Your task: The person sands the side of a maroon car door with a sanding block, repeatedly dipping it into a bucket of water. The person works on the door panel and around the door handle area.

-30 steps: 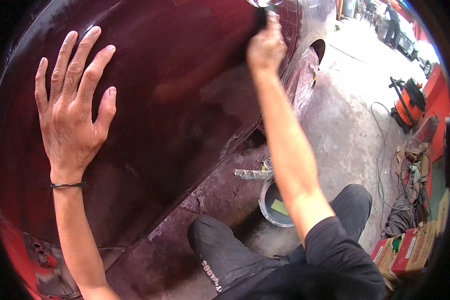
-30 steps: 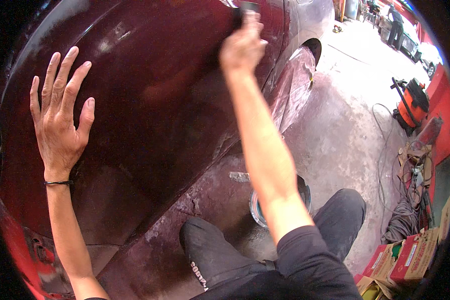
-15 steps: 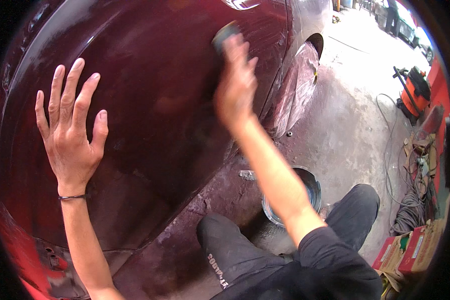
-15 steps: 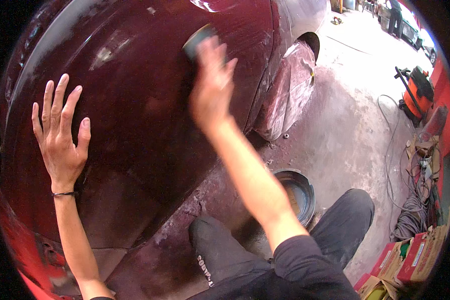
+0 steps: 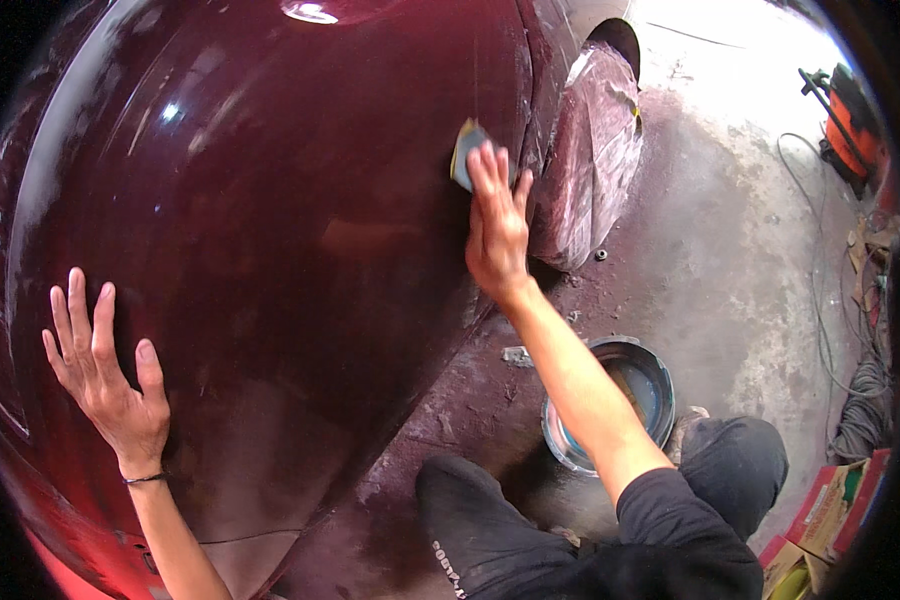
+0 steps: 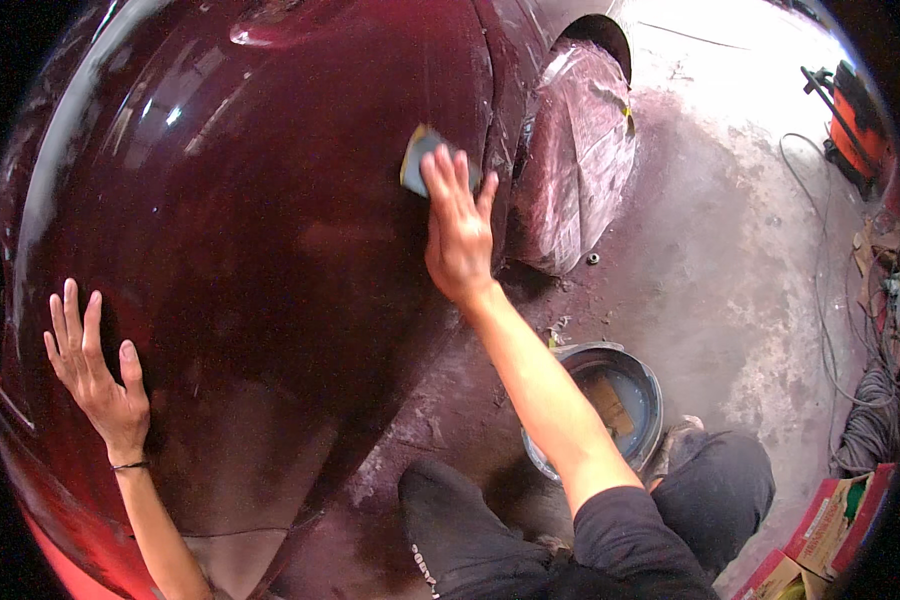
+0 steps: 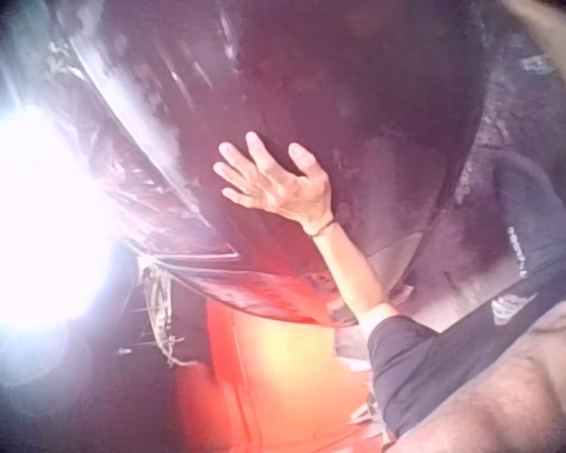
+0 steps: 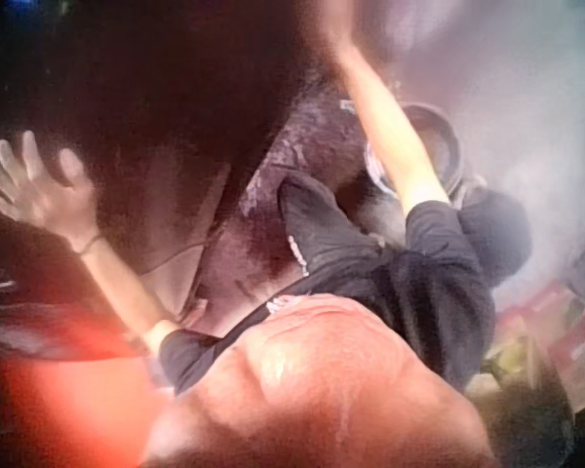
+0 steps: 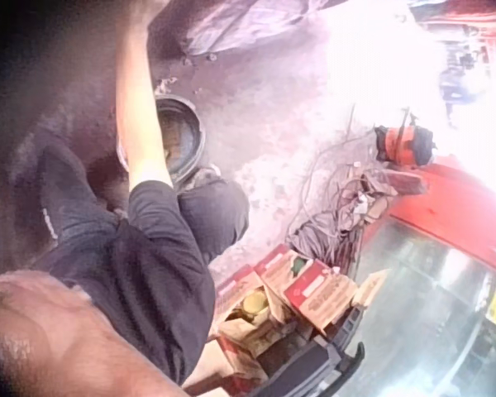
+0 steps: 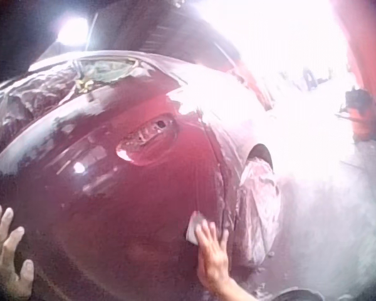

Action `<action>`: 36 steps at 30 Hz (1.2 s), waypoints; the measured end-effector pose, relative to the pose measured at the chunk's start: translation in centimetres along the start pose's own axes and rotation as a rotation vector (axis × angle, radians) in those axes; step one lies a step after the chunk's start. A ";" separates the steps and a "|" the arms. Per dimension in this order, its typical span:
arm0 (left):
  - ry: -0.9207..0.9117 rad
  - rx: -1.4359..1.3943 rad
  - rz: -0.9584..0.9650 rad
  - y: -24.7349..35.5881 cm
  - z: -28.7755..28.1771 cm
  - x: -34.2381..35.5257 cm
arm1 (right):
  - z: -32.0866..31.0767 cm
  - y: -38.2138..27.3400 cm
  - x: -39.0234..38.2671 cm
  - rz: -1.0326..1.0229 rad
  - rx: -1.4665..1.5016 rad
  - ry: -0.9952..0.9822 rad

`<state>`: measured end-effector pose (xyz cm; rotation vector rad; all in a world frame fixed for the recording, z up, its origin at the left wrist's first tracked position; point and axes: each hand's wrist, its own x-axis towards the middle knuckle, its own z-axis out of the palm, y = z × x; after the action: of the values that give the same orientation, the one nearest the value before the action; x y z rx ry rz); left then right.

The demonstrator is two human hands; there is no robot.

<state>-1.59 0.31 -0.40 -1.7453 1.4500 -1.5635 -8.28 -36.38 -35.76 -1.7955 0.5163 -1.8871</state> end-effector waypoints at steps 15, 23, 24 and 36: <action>-0.026 0.030 0.009 1.0 0.1 0.7 | -2.2 4.7 4.7 -0.069 -0.039 0.032; -0.022 0.024 0.039 0.8 -0.5 0.4 | 0.1 1.1 6.9 -0.019 0.029 0.106; -0.022 0.023 0.034 0.9 -0.2 0.2 | 0.7 -1.6 2.4 -0.020 0.077 0.026; 0.159 -0.078 0.050 -1.0 1.7 -1.7 | 2.2 -3.4 -0.2 0.173 0.109 0.126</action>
<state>0.67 1.57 -0.93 -1.6453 1.6373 -1.6728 -6.37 -33.39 -33.87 -1.5194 0.5817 -1.8780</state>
